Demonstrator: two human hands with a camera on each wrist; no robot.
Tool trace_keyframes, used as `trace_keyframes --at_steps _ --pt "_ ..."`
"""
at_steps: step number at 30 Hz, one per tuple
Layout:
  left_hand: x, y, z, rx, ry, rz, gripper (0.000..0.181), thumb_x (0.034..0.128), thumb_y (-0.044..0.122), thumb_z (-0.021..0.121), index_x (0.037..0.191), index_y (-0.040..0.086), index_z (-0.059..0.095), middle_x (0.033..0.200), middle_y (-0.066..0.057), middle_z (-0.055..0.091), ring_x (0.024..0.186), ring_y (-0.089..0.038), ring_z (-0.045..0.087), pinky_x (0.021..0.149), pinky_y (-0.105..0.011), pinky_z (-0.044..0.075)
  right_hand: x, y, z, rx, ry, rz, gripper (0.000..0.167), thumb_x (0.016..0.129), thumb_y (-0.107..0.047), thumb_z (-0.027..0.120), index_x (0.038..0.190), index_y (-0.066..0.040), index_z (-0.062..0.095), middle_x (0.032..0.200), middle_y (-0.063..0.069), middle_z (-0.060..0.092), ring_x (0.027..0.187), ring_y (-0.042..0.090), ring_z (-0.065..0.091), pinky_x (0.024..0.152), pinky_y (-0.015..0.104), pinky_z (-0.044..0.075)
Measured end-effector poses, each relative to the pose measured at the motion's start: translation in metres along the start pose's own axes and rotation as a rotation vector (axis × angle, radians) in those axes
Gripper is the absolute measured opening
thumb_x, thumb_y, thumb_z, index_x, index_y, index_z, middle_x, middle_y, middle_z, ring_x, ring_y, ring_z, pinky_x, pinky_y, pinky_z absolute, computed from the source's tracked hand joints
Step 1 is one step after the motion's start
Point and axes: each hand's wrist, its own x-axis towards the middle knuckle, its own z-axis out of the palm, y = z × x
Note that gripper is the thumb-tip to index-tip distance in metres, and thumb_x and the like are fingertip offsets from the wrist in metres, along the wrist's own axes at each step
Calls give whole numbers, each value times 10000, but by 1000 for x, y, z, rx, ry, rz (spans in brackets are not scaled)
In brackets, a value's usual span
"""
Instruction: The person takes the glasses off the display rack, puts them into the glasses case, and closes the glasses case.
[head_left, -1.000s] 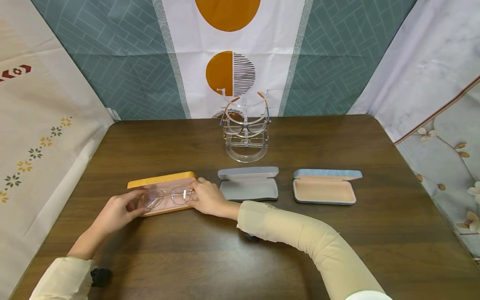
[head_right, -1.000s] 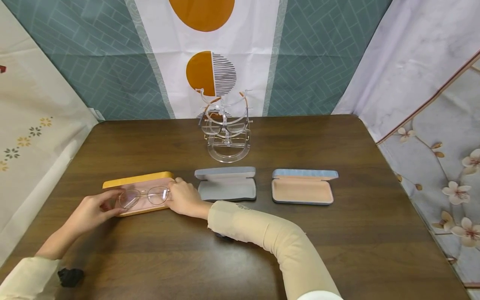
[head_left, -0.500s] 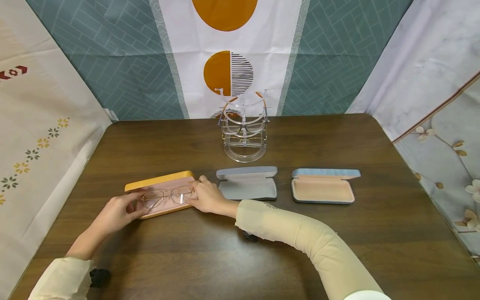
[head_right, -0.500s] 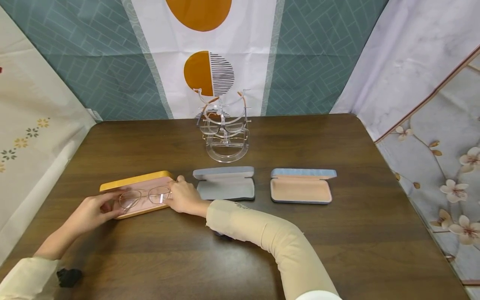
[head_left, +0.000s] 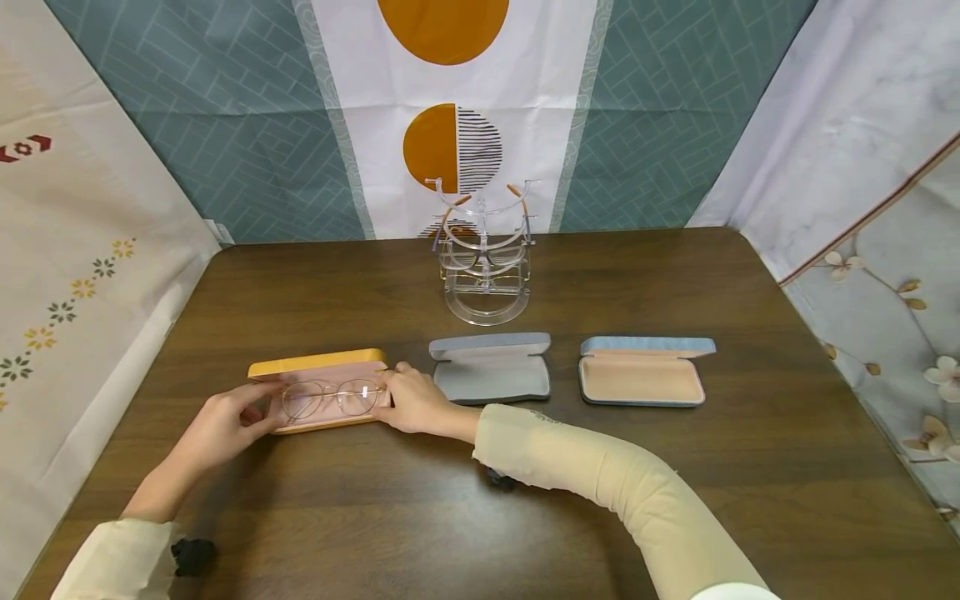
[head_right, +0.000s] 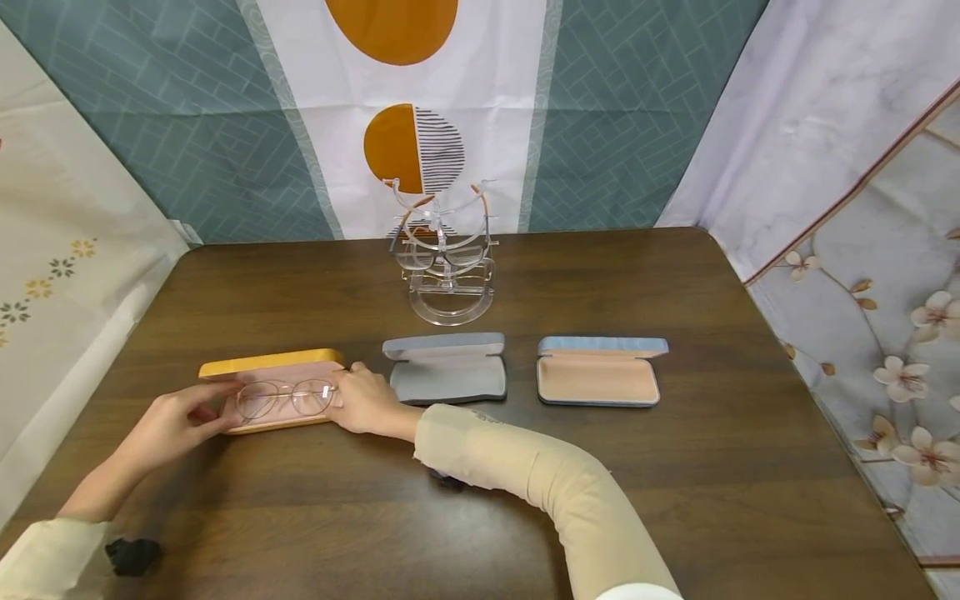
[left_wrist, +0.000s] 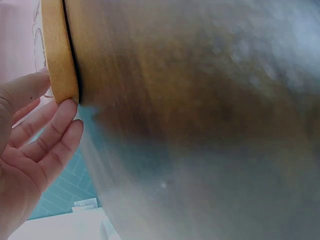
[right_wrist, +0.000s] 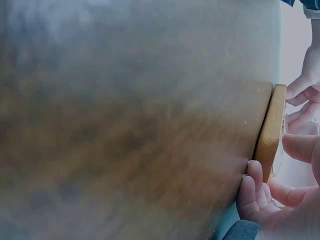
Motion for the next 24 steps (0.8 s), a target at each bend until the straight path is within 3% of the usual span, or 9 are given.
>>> trace_keyframes --at_steps 6,9,13,16,19,22,24 --pt "-4 1 -3 22 24 -22 485 636 -17 781 1088 -23 605 970 -146 638 600 -14 532 500 -257 473 -3 -1 -4 25 -4 0 420 806 -338 676 1137 -87 614 1057 20 620 971 159 552 759 250 458" --pt "-8 3 -8 20 48 -69 431 685 -11 754 1089 -24 605 1003 -173 631 625 -85 586 518 -290 499 -5 -1 -9 74 9 26 386 789 -325 691 1059 -60 613 934 20 638 852 141 568 676 208 441" --pt "-11 4 -15 -15 70 -187 330 800 75 686 1086 -62 595 976 -230 627 664 -257 635 514 -270 503 -6 0 -13 152 24 68 450 804 -342 673 1073 -5 545 821 30 621 707 123 570 581 177 425" --pt "-11 4 -20 -36 76 -301 361 872 179 616 1130 -68 569 961 -248 628 724 -353 635 535 -288 511 -7 0 -15 199 25 100 577 835 -386 629 1204 28 470 954 78 646 789 159 622 651 210 475" --pt "-9 4 -23 -61 58 -393 450 914 258 546 1226 -63 501 1004 -282 608 813 -421 617 606 -417 522 -7 0 -16 247 23 136 644 853 -413 593 1293 21 409 1070 122 632 815 194 643 700 252 497" --pt "-7 5 -25 -98 12 -436 519 951 299 459 1304 -77 401 1045 -329 570 887 -479 578 659 -551 479 -5 1 -15 293 26 170 645 880 -435 539 1326 7 391 1086 124 631 835 199 644 722 265 500" --pt "-4 7 -26 -117 -10 -448 531 968 307 407 1328 -80 360 1052 -330 566 896 -473 576 657 -539 482 -2 1 -14 324 31 194 641 897 -456 500 1333 1 393 1077 113 637 884 199 635 748 272 493"
